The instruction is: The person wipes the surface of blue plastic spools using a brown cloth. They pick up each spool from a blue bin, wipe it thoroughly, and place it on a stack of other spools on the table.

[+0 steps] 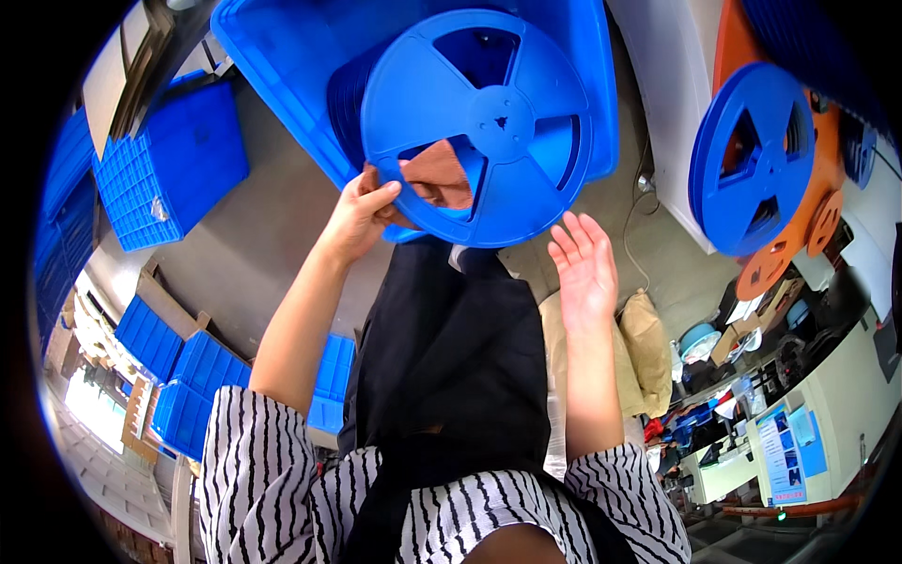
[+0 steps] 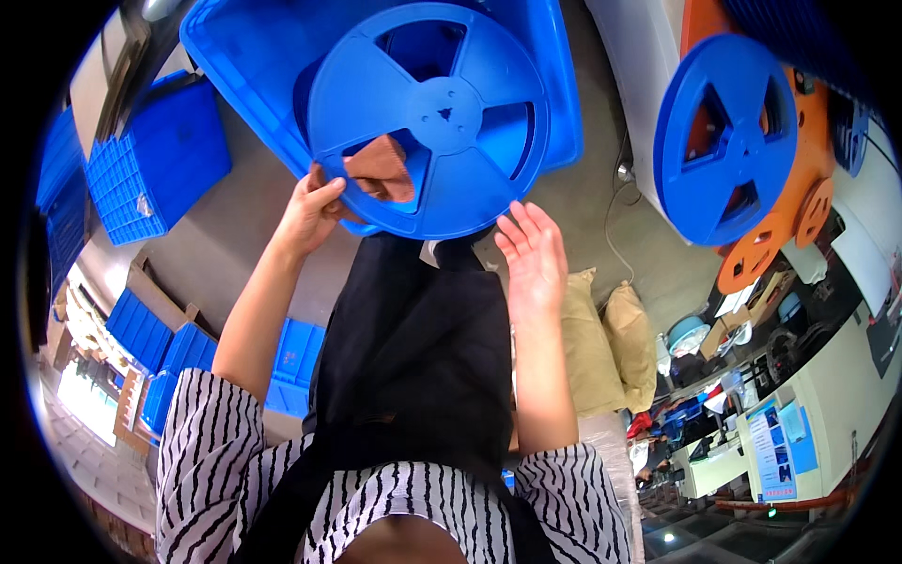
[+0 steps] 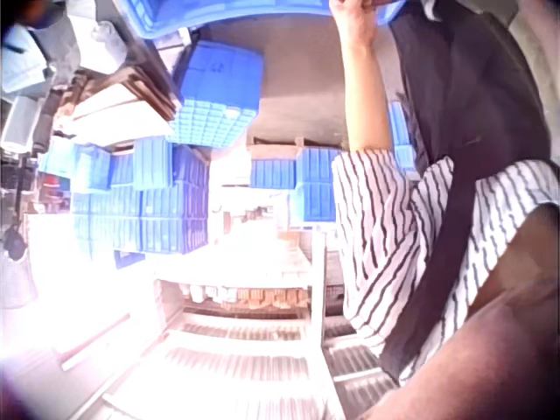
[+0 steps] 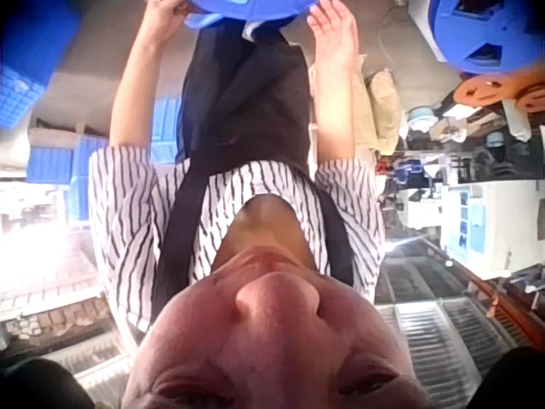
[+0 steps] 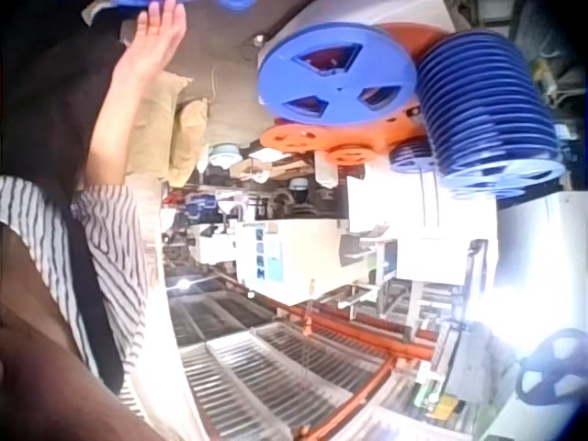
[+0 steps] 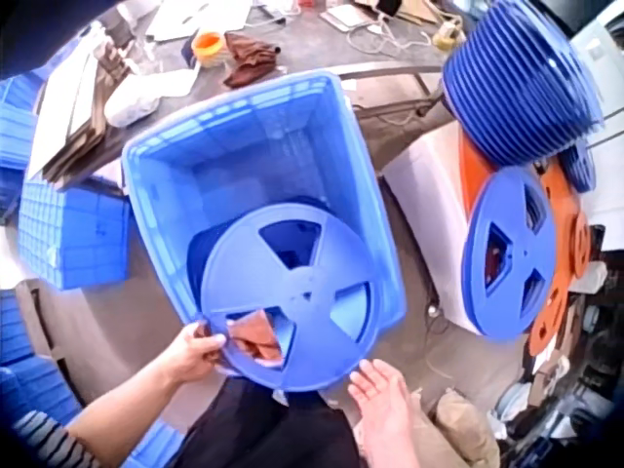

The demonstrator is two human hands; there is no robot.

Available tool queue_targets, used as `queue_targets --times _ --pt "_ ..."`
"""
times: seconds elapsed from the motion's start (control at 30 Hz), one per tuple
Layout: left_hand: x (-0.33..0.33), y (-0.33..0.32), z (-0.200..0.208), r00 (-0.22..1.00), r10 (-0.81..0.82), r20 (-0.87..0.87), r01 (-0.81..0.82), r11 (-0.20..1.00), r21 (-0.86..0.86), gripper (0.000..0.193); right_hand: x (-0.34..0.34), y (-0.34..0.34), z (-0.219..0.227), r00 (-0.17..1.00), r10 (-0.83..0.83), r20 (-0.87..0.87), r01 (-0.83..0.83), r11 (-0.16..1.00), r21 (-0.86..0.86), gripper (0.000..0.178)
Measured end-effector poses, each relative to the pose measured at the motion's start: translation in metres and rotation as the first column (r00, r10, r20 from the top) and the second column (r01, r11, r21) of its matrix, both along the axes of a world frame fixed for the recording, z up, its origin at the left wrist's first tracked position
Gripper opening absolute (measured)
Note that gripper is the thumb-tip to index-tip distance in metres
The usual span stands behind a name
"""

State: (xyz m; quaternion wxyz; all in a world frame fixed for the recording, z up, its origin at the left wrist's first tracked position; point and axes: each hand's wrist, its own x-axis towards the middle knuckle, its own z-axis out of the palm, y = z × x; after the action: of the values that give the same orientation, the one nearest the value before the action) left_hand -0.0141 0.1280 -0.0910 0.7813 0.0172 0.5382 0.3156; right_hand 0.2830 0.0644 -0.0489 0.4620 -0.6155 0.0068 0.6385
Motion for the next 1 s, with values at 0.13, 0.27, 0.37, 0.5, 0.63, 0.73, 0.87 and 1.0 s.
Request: queue_targets --times 0.13,0.27,0.37,0.5,0.63,0.73,0.87,1.0 --pt "0.036 0.037 -0.077 0.979 -0.176 -0.106 0.182 0.982 0.046 0.030 -0.028 0.066 -0.082 0.884 0.333 0.328 -0.344 0.939 -0.026 0.046" --pt "0.104 0.073 -0.152 0.948 -0.217 -0.235 0.255 0.956 0.145 0.025 -0.022 0.131 -0.203 0.748 0.493 0.445 -0.465 0.867 -0.180 0.060" --pt "0.130 0.090 -0.211 0.919 -0.240 -0.314 0.272 0.960 0.062 0.027 -0.015 0.182 -0.270 0.566 0.620 0.543 -0.559 0.773 -0.300 0.067" --pt "0.135 0.102 -0.231 0.778 -0.191 -0.598 0.351 0.923 0.161 0.027 -0.013 0.213 -0.357 0.670 0.657 0.345 -0.578 0.754 -0.314 0.076" --pt "0.110 0.078 -0.238 0.678 -0.174 -0.714 0.342 0.935 0.097 0.024 -0.062 0.200 -0.383 0.655 0.735 0.175 -0.678 0.674 -0.295 0.078" --pt "0.074 0.046 -0.232 0.422 -0.028 -0.906 0.318 0.941 0.119 0.017 -0.088 0.175 -0.388 0.506 0.857 0.099 -0.810 0.512 -0.285 0.079" --pt "0.059 0.022 -0.176 0.583 -0.062 -0.810 0.106 0.994 0.000 0.006 -0.114 0.157 -0.352 0.425 0.901 0.082 -0.888 0.433 -0.155 0.071" --pt "0.079 0.021 -0.160 0.539 -0.053 -0.841 0.194 0.979 0.063 0.009 -0.104 0.159 -0.330 0.428 0.904 0.018 -0.883 0.422 -0.205 0.071"
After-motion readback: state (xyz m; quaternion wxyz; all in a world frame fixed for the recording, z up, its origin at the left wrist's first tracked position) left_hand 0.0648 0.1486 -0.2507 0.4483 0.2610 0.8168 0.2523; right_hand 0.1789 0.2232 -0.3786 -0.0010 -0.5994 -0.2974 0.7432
